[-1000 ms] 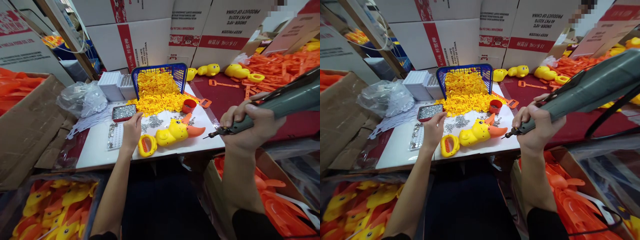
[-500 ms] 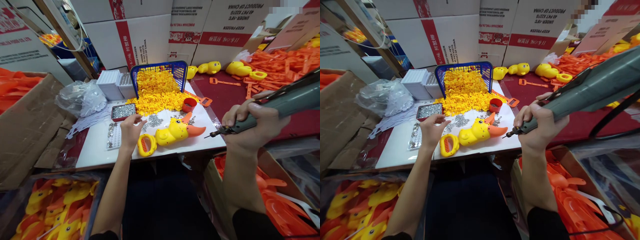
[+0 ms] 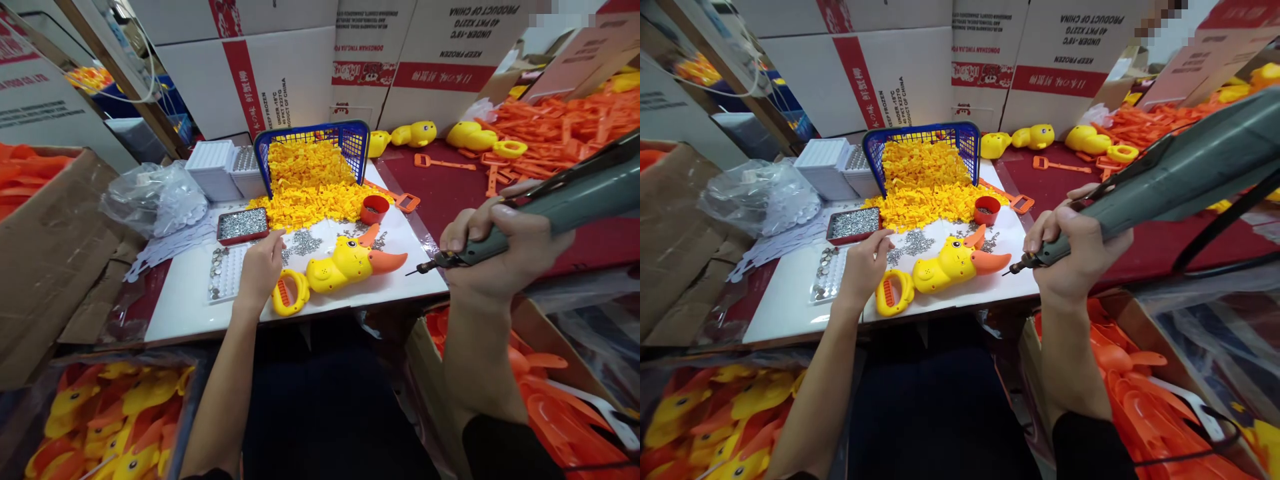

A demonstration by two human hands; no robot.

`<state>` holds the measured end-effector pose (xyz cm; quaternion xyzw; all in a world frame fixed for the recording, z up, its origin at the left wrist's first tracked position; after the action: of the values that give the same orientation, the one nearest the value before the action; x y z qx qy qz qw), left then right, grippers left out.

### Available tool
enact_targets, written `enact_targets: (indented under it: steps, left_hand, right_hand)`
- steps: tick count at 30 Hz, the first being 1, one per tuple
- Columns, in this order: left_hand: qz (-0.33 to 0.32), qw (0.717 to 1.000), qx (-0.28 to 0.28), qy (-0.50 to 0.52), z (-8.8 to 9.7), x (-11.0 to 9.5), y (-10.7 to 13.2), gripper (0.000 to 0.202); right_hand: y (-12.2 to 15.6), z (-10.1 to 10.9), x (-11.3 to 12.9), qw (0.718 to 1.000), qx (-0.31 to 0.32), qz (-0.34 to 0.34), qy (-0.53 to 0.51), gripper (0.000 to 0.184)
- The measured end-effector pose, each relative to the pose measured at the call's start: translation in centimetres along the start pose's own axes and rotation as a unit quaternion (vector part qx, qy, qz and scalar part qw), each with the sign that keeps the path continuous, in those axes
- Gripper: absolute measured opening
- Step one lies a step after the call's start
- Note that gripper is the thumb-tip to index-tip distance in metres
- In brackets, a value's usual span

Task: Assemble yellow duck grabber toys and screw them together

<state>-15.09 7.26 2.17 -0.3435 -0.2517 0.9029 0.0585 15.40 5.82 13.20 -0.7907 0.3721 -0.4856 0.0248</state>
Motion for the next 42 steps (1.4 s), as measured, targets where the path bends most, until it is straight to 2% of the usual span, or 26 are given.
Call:
enact_targets:
  steps: [3, 6, 9, 12, 15, 17, 19, 22, 24, 27, 35, 42]
  left_hand:
    - [0.000, 1.000, -0.021, 0.012, 0.3, -0.1, 0.1, 0.021]
    - [0.003, 0.997, -0.061, 0.035, 1.1, -1.0, 0.9, 0.012]
    - [0.020, 0.988, -0.107, 0.110, 1.6, -3.4, 2.7, 0.004]
    - [0.011, 0.974, -0.077, 0.211, 0.3, -7.1, 5.0, 0.009]
    - [-0.003, 0.946, -0.019, 0.323, -1.9, -10.5, 7.0, 0.018]
    - [0.023, 0.921, 0.010, 0.389, -3.4, -11.7, 7.9, 0.021]
    - [0.074, 0.888, 0.027, 0.452, -4.6, -12.2, 8.5, 0.021]
    - [0.141, 0.838, 0.031, 0.526, -5.3, -12.4, 8.7, 0.016]
    - [0.154, 0.824, 0.033, 0.544, -5.3, -12.5, 8.7, 0.014]
    - [0.141, 0.831, 0.037, 0.538, -5.0, -12.8, 8.5, 0.016]
    - [0.121, 0.829, 0.036, 0.544, -4.9, -13.0, 8.7, 0.021]
    - [0.098, 0.862, 0.044, 0.496, -5.1, -13.1, 8.8, 0.011]
  right_hand:
    - [-0.1, 0.0, 0.0, 1.000, 0.000, 0.001, -0.002, 0.018]
    - [-0.1, -0.2, -0.1, 1.000, 0.004, -0.005, -0.002, 0.018]
    - [0.2, -0.5, 0.0, 1.000, 0.002, -0.009, -0.008, 0.018]
    - [0.9, -1.2, 0.3, 0.999, 0.012, -0.023, -0.020, 0.020]
    - [2.0, -2.3, 0.6, 0.997, 0.046, -0.037, -0.042, 0.020]
    - [2.8, -2.8, 1.0, 0.995, 0.075, -0.040, -0.056, 0.020]
    - [3.5, -3.3, 1.4, 0.992, 0.105, -0.039, -0.062, 0.020]
    - [4.1, -3.5, 1.9, 0.989, 0.130, -0.044, -0.056, 0.019]
    - [4.1, -3.3, 2.1, 0.989, 0.131, -0.048, -0.055, 0.019]
    - [4.1, -3.0, 2.4, 0.988, 0.130, -0.046, -0.068, 0.017]
    - [4.6, -2.4, 2.8, 0.974, 0.199, -0.059, -0.089, 0.016]
    - [4.4, -2.2, 3.0, 0.973, 0.216, -0.058, -0.062, 0.013]
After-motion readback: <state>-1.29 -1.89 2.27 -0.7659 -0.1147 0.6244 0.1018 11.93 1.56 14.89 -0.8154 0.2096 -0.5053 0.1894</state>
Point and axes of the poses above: each hand's wrist, its own y-axis away from the middle knuckle, its own z-axis out of the back of the hand, x = y × z, the point moved 6 cm from there along -y, towards the middle knuckle, and after that the axes turned 1 degree about -x, right-handed, at the moved point
